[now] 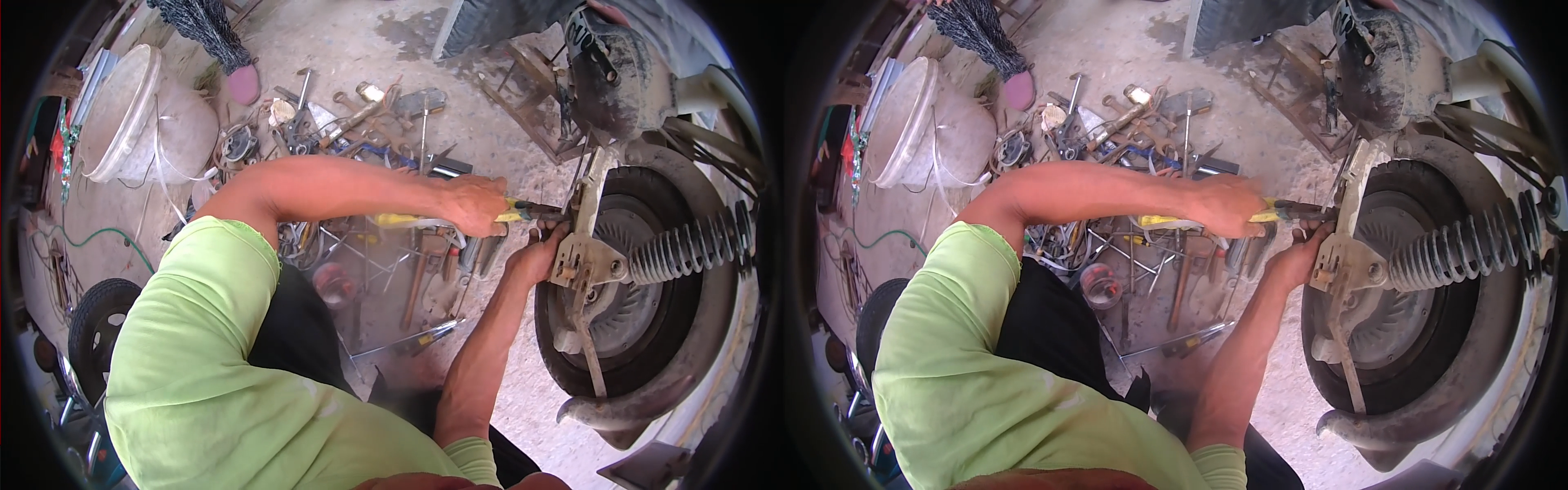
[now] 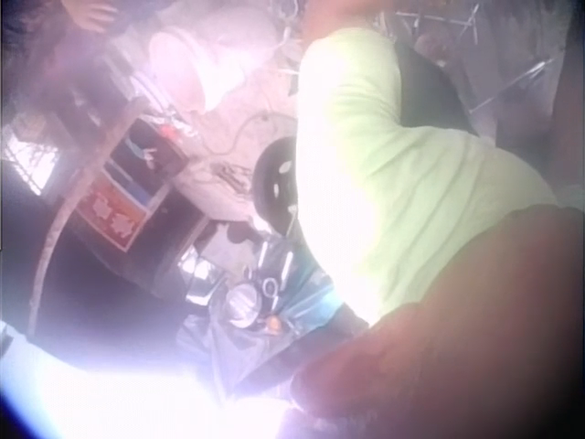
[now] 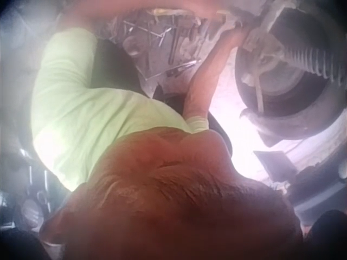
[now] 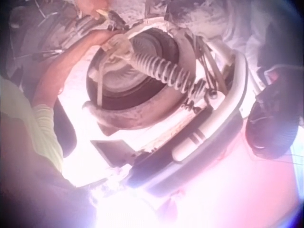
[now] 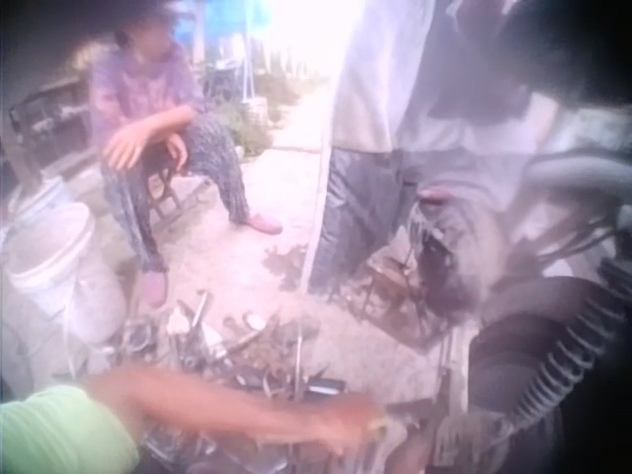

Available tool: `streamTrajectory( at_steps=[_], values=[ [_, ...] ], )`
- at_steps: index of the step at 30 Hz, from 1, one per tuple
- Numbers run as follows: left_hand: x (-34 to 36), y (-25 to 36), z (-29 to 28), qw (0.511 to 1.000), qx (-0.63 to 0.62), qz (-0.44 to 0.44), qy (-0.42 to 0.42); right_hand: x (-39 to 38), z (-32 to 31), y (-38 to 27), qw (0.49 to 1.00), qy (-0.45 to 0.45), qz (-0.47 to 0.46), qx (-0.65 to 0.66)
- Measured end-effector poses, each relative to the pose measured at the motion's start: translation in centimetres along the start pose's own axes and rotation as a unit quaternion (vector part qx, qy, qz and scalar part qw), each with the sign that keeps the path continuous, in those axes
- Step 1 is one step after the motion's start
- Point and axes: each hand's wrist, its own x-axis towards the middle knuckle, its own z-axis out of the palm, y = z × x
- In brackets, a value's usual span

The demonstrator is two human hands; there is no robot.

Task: The person uses pliers to strip and connect wires near the rear wheel of a scooter, handling small metal components and wires on the ground.

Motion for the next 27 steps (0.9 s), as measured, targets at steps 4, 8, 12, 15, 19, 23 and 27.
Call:
streamTrajectory(
  at_steps=[4,8,12,15,19,23,27],
  values=[
    [3.3,-4.7,2.3,0.978,0.020,0.151,0.142,-0.5,0.9,-0.9,1.000,0.013,0.013,0.008],
    [5.5,-6.8,2.8,0.960,0.004,0.222,0.172,-0.8,1.3,-1.3,1.000,0.009,0.002,0.012],
    [3.9,-4.4,1.5,0.984,-0.025,0.167,0.066,-0.3,0.9,-0.8,1.000,0.015,0.007,0.025],
    [0.1,0.5,-1.5,0.996,-0.074,-0.001,-0.047,-0.2,0.4,-0.1,1.000,-0.005,-0.021,0.011],
    [-0.1,5.2,-7.5,0.976,-0.029,-0.094,-0.194,-0.2,0.0,-0.2,1.000,-0.004,-0.011,-0.006],
    [-0.2,2.2,-3.5,0.995,-0.010,-0.038,-0.089,-0.2,0.2,-0.3,1.000,0.003,-0.013,0.010],
    [2.0,-4.0,1.8,0.986,0.000,0.111,0.124,-1.0,1.3,-1.2,1.000,0.000,-0.019,-0.010]
  ],
)
